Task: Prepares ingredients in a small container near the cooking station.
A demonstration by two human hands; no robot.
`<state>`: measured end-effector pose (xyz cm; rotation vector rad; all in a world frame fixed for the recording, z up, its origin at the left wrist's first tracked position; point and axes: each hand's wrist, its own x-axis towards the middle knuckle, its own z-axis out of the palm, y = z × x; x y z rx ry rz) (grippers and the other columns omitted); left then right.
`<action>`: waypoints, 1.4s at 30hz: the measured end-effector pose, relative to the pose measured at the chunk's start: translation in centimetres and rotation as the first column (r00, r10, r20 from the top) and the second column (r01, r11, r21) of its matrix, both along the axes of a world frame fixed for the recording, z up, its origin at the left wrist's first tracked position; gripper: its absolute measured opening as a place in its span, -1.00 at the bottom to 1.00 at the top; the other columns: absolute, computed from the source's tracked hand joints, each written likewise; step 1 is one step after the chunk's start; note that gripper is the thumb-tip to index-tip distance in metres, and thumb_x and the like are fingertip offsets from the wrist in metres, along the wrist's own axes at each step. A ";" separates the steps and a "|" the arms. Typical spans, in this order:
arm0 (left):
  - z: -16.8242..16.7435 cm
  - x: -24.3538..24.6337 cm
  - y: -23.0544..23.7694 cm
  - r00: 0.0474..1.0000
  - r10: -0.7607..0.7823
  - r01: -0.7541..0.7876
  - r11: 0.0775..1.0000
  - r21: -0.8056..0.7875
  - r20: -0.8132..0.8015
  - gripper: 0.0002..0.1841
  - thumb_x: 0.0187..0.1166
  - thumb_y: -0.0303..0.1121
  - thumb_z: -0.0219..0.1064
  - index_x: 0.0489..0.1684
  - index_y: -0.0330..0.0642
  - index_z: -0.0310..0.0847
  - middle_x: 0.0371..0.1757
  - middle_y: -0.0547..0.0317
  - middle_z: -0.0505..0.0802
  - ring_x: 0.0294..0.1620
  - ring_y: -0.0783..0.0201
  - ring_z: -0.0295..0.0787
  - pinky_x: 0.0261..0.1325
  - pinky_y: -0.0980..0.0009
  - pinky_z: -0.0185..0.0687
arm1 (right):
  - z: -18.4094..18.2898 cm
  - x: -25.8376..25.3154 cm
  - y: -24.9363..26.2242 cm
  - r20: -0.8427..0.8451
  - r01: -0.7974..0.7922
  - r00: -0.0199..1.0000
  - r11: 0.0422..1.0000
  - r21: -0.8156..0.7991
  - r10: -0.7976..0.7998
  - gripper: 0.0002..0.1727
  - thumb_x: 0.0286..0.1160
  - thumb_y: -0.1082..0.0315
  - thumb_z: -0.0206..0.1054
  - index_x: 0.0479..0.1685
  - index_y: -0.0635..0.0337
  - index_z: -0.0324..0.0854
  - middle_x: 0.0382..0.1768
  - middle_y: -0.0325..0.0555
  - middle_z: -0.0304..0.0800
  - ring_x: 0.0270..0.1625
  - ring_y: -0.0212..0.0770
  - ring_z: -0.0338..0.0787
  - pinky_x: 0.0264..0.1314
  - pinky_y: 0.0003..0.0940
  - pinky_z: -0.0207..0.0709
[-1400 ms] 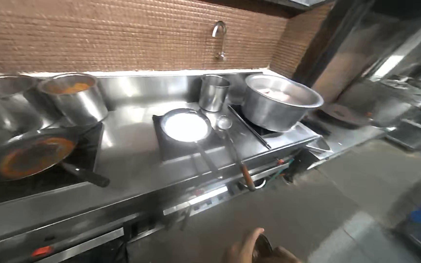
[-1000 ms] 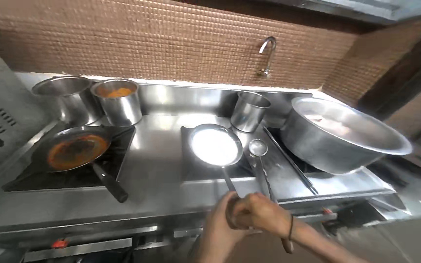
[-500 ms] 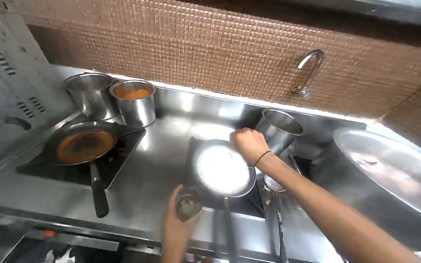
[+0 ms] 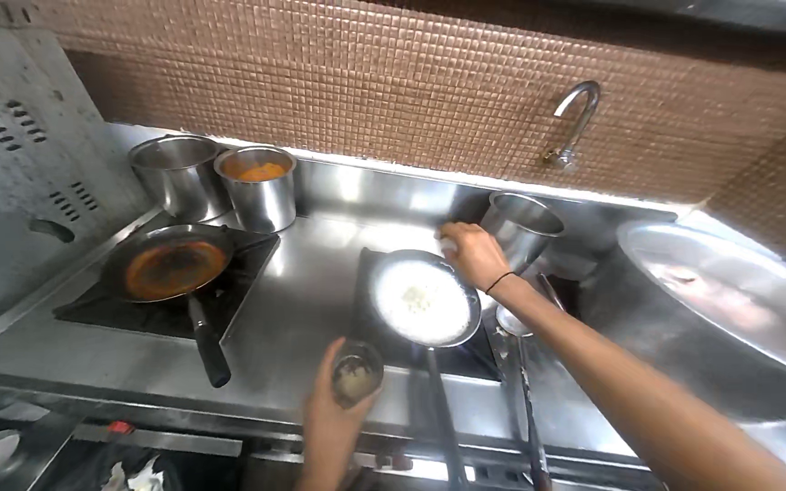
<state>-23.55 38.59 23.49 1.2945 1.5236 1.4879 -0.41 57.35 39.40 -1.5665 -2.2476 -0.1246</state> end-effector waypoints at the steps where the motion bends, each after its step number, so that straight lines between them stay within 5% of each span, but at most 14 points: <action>1: 0.0 -0.3 -0.5 1.000 -0.026 0.026 1.000 0.016 -0.009 0.02 -0.05 -0.41 0.82 0.67 -0.10 0.41 0.36 0.04 0.80 0.14 0.31 0.88 0.09 0.33 0.88 | -0.2 -0.4 -1.8 -0.010 -0.017 1.000 0.998 -0.066 0.016 -0.61 0.43 0.44 0.47 0.28 0.12 0.73 0.26 0.09 0.80 0.37 0.28 0.70 0.36 0.28 0.57; 5: 0.2 -1.4 -3.0 0.988 -0.138 0.143 0.988 0.065 -0.066 0.03 -0.04 -0.42 0.81 0.67 -0.17 0.40 0.41 0.01 0.78 0.23 0.32 0.85 0.17 0.35 0.85 | -1.7 -4.4 -12.5 -0.042 -0.241 0.969 0.967 0.080 0.245 -0.85 0.50 0.31 0.45 -0.04 0.05 0.82 -0.18 -0.14 0.88 -0.13 -0.07 0.88 -0.13 -0.03 0.78; 7: 0.0 -1.7 -4.7 0.974 -0.189 0.200 0.976 0.085 -0.128 0.02 -0.04 -0.33 0.82 0.67 -0.20 0.41 0.39 0.00 0.80 0.26 0.32 0.83 0.24 0.34 0.81 | -3.2 -6.5 -17.7 0.047 -0.365 0.931 0.931 0.035 0.363 -0.89 0.52 0.28 0.43 -0.15 0.00 0.86 -0.25 -0.25 0.87 -0.15 -0.18 0.86 -0.18 -0.18 0.77; 10: -0.1 -2.0 -6.9 0.939 -0.281 0.309 0.942 0.128 -0.198 0.01 -0.01 -0.29 0.80 0.65 -0.30 0.41 0.39 -0.04 0.79 0.32 0.29 0.80 0.35 0.32 0.75 | -6.2 -8.7 -22.8 0.172 -0.369 0.902 0.914 -0.170 0.396 -0.86 0.55 0.33 0.38 -0.06 0.05 0.83 -0.18 -0.09 0.87 -0.02 0.04 0.85 -0.19 -0.02 0.74; 16: -0.7 -3.7 -10.4 0.880 -0.437 0.444 0.896 -0.004 -0.185 -0.01 0.01 -0.46 0.73 0.70 -0.17 0.39 0.47 0.04 0.74 0.34 0.25 0.77 0.36 0.22 0.75 | -10.7 -10.7 -27.3 0.046 -0.380 0.918 0.907 -0.181 0.393 -0.84 0.59 0.39 0.27 -0.23 0.11 0.79 -0.23 -0.06 0.85 -0.07 0.05 0.86 -0.23 0.02 0.72; 20: -0.3 -4.6 -10.2 0.909 -0.392 0.394 0.919 -0.011 -0.141 0.02 0.04 -0.25 0.81 0.69 -0.22 0.37 0.45 0.01 0.75 0.36 0.27 0.76 0.42 0.26 0.70 | -9.1 -11.0 -26.3 -0.113 -0.268 0.960 0.955 -0.130 0.255 -0.77 0.66 0.26 0.28 -0.14 0.14 0.85 -0.17 -0.05 0.91 -0.02 0.00 0.89 0.02 0.01 0.75; 25: 0.6 -5.8 -9.5 0.943 -0.319 0.316 0.947 -0.054 -0.089 0.05 0.02 -0.20 0.84 0.72 -0.07 0.36 0.47 0.06 0.74 0.34 0.24 0.78 0.36 0.22 0.73 | -4.1 -8.5 -17.3 -0.211 0.068 0.977 0.984 0.165 -0.032 -0.86 0.55 0.37 0.39 -0.12 0.15 0.86 -0.17 0.04 0.90 -0.10 0.09 0.89 -0.02 0.15 0.75; 27: 0.6 -6.4 -10.2 0.950 -0.300 0.297 0.954 -0.047 -0.083 0.06 0.02 -0.21 0.84 0.73 -0.08 0.36 0.47 0.05 0.74 0.34 0.26 0.78 0.37 0.25 0.73 | -3.0 -7.2 -13.1 -0.211 0.280 0.940 0.960 0.022 -0.269 -0.73 0.61 0.32 0.35 0.18 0.14 0.81 0.01 0.14 0.89 0.09 0.22 0.86 0.14 0.29 0.67; 29: 0.3 -7.4 -11.3 0.957 -0.278 0.274 0.960 -0.057 -0.084 0.06 0.00 -0.26 0.84 0.72 -0.14 0.36 0.48 -0.01 0.73 0.35 0.20 0.78 0.38 0.21 0.72 | -1.9 -6.5 -10.4 -0.212 0.449 0.847 0.869 -0.208 -0.488 -0.42 0.62 0.24 0.36 0.63 0.12 0.47 0.17 0.28 0.82 0.21 0.38 0.80 0.20 0.44 0.58; 32: -0.5 -9.0 -12.5 0.959 -0.274 0.267 0.959 -0.090 -0.075 0.07 0.02 -0.34 0.84 0.73 -0.23 0.32 0.56 -0.09 0.66 0.44 0.13 0.72 0.44 0.18 0.68 | -1.1 -6.1 -10.7 -0.386 0.419 0.803 0.891 -0.175 -0.454 -0.39 0.68 0.32 0.29 0.73 0.20 0.33 0.30 0.16 0.81 0.27 0.25 0.82 0.36 0.31 0.58; 34: -1.2 -9.4 -13.5 0.952 -0.295 0.288 0.953 -0.090 -0.081 0.07 0.01 -0.36 0.83 0.73 -0.26 0.31 0.58 -0.08 0.65 0.47 0.13 0.70 0.48 0.17 0.65 | -2.0 -6.8 -14.8 -0.488 0.303 0.811 0.945 -0.123 -0.324 -0.52 0.72 0.34 0.25 0.59 0.23 0.47 0.21 0.10 0.85 0.16 0.10 0.87 0.30 0.19 0.65; 36: -1.4 -9.0 -14.3 0.924 -0.372 0.369 0.928 -0.056 -0.081 0.06 0.01 -0.37 0.83 0.71 -0.31 0.32 0.58 -0.08 0.65 0.49 0.14 0.68 0.52 0.15 0.63 | -4.6 -7.8 -21.5 -0.546 0.188 0.802 0.970 -0.154 -0.242 -0.68 0.72 0.30 0.27 0.32 0.20 0.67 -0.03 0.01 0.87 -0.13 -0.06 0.86 -0.01 0.03 0.76; 38: -1.4 -7.5 -15.0 0.858 -0.506 0.510 0.860 0.020 -0.088 0.03 0.05 -0.37 0.81 0.68 -0.40 0.32 0.59 -0.14 0.63 0.55 0.10 0.63 0.59 0.11 0.56 | -8.0 -8.4 -29.6 -0.615 0.100 0.741 0.949 -0.298 -0.270 -0.64 0.70 0.19 0.30 0.31 0.16 0.71 0.04 -0.12 0.88 -0.05 -0.24 0.87 0.04 -0.19 0.78; 42: -2.0 -1.4 -19.1 0.559 -0.824 0.829 0.558 0.043 -0.091 -0.03 0.08 -0.43 0.77 0.64 -0.49 0.34 0.56 -0.16 0.66 0.58 0.10 0.59 0.67 0.12 0.47 | -15.0 -8.6 -46.4 -0.804 0.303 0.386 0.885 -0.352 -0.452 -0.64 0.61 0.39 0.35 0.32 0.35 0.65 0.05 -0.03 0.91 -0.04 -0.24 0.91 0.04 -0.22 0.83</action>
